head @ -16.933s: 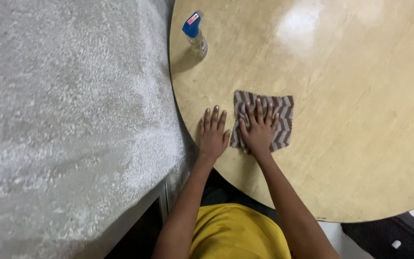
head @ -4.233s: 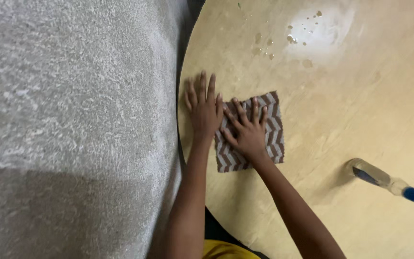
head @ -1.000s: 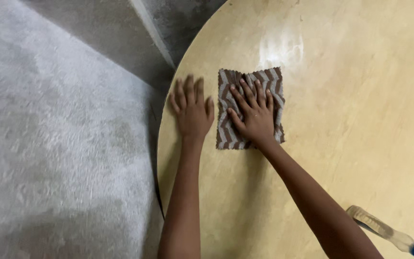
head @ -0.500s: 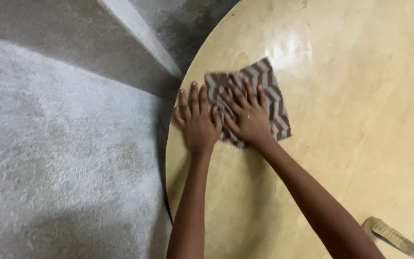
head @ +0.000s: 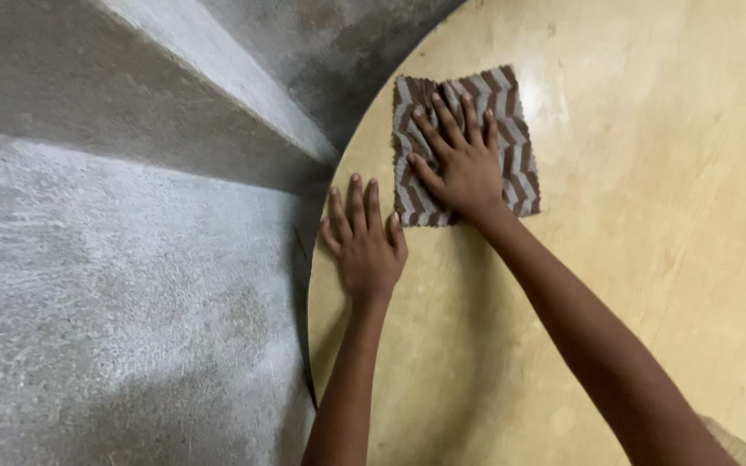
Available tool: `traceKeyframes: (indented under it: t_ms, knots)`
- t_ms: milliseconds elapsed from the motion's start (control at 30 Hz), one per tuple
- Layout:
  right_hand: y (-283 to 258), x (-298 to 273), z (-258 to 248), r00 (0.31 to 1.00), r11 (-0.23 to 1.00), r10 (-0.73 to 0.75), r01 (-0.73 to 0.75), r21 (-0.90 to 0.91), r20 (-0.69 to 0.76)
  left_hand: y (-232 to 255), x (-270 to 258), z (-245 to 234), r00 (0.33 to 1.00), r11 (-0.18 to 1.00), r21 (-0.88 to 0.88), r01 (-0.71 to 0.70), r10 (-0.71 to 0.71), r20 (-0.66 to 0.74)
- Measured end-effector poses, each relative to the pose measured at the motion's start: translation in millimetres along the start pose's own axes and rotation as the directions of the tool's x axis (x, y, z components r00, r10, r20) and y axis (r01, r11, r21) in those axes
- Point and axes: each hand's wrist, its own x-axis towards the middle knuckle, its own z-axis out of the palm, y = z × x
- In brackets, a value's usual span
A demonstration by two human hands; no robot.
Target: The person cleans a round wooden table using a spray bottle and a patterned cloth. They repeatedly spray liquid onto the table surface and wipe it down with the cloth, moving around the table to cover different areas.
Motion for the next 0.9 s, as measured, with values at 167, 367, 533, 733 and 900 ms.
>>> traceKeyframes:
  t_ms: [167,367,533,733,900]
  knots:
    - [4.1,-25.1,-17.0,0.993,0.99,-0.116,0.114,0.083,0.025,-0.3,7.7,-1.2,0.998,1.0,0.003,-0.025,0.025,-0.056]
    - [43.5,-7.4,-17.8,0.999,0.997,-0.018,0.015,0.077,0.032,3.0,1.5,-1.7,1.0,0.999,0.027,-0.026,0.027,-0.017]
    - [73.8,60.5,-4.4,0.996,0.996,0.085,-0.086,0.029,0.025,1.9,4.0,-5.4,0.999,0.999,0.031,-0.033,0.034,-0.035]
    - [79.9,89.1,21.8,1.0,0.999,0.003,-0.003,0.04,0.005,2.3,0.3,-2.0,0.999,0.998,0.04,-0.041,0.042,-0.017]
    - [75.0,36.3,8.4,0.992,0.992,-0.126,0.126,-0.013,0.009,2.9,4.8,-2.6,0.999,0.998,0.042,-0.037,0.038,-0.03]
